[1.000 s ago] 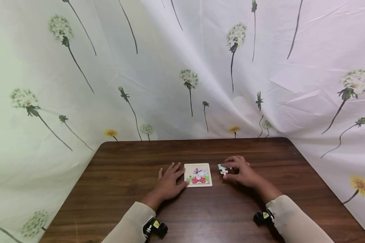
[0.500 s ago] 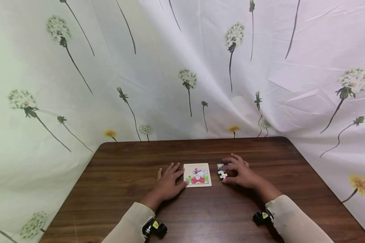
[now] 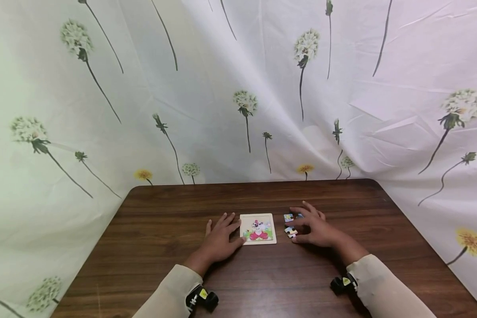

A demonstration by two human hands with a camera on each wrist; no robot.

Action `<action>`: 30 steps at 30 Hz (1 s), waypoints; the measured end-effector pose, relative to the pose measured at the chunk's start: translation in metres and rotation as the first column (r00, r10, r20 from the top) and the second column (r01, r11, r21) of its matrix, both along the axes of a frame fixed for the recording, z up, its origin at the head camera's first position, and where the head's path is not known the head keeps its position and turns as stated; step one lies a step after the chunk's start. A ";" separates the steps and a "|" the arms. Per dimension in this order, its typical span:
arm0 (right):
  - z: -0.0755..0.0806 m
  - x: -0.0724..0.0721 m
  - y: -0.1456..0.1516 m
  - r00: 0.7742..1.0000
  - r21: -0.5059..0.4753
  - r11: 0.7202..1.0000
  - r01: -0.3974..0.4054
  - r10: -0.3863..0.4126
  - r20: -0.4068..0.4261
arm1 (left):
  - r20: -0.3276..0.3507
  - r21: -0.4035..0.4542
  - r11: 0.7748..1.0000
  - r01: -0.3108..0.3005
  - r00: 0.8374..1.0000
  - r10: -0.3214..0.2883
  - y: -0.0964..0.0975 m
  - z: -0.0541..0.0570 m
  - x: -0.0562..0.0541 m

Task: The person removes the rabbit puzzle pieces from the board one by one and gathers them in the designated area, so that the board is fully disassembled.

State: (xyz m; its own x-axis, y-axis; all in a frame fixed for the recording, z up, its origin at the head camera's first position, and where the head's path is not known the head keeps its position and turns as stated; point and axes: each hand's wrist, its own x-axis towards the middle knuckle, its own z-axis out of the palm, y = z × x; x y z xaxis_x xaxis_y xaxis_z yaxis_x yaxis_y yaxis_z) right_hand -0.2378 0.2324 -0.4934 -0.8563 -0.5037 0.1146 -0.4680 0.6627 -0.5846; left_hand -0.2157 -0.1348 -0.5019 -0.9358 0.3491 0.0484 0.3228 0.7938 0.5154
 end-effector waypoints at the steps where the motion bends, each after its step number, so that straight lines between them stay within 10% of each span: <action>1: -0.001 0.000 0.001 1.000 -0.003 1.000 -0.005 0.005 -0.002 | 0.001 0.001 1.000 0.000 1.000 0.000 0.000 0.000 0.000; 30: -0.003 -0.007 0.001 0.997 -0.076 0.994 0.076 -0.077 -0.012 | 0.006 0.004 1.000 0.004 1.000 -0.004 -0.001 -0.001 0.000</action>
State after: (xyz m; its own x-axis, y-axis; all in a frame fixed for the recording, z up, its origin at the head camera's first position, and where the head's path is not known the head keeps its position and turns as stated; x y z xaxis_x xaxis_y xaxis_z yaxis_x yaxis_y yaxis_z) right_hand -0.2451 0.2333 -0.4967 -0.8898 -0.4264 0.1626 -0.4267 0.6511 -0.6277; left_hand -0.2160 -0.1356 -0.5026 -0.9346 0.3530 0.0443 0.3232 0.7904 0.5203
